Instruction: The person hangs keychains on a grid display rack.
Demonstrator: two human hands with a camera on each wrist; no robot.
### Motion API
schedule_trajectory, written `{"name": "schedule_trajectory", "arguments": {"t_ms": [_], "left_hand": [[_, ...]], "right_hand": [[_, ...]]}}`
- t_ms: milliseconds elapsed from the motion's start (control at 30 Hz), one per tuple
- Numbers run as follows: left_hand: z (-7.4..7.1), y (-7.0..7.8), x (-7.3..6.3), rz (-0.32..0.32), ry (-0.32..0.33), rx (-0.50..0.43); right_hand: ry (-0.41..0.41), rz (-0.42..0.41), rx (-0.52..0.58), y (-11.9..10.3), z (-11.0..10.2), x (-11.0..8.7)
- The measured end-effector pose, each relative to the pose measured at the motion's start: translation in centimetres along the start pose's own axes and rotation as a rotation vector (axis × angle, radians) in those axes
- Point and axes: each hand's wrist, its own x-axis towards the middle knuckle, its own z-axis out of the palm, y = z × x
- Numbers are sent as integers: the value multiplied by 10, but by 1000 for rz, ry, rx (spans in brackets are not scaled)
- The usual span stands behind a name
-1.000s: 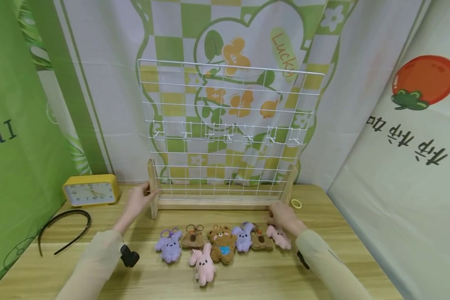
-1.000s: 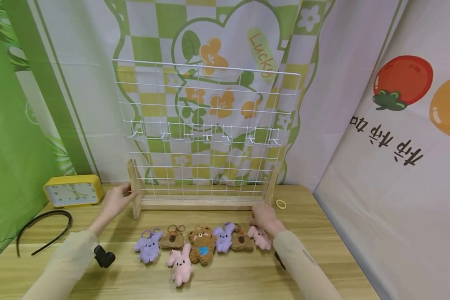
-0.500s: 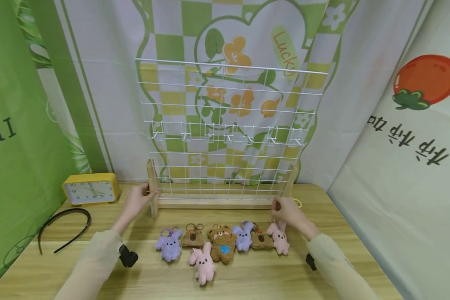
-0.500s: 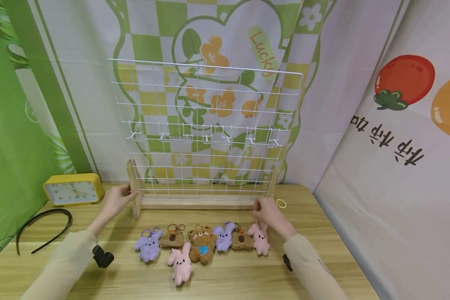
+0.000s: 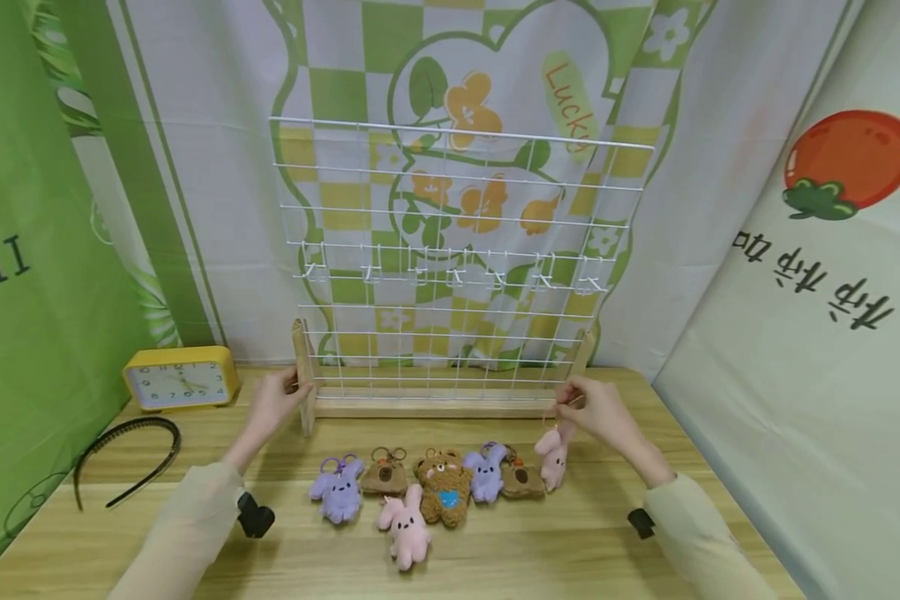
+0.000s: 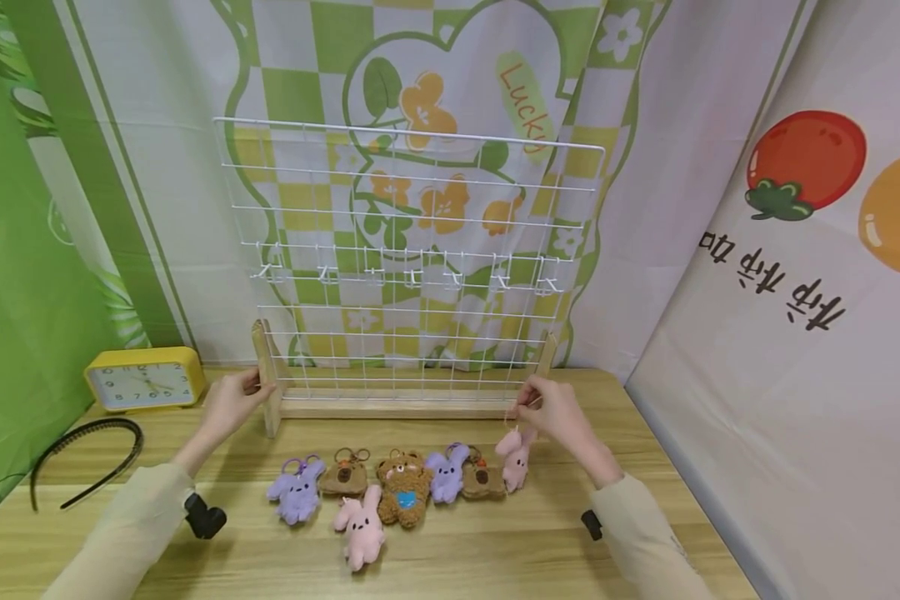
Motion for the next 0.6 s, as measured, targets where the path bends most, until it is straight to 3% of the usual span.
{"name": "schedule_trajectory", "arguments": {"t_ms": [300, 600], "left_hand": [[3, -1, -1, 7, 18, -13], [3, -2, -2, -11, 6, -11]], "right_hand": [[197, -92, -61, -19, -35, 10], [386, -191, 74, -42, -86, 36]]}}
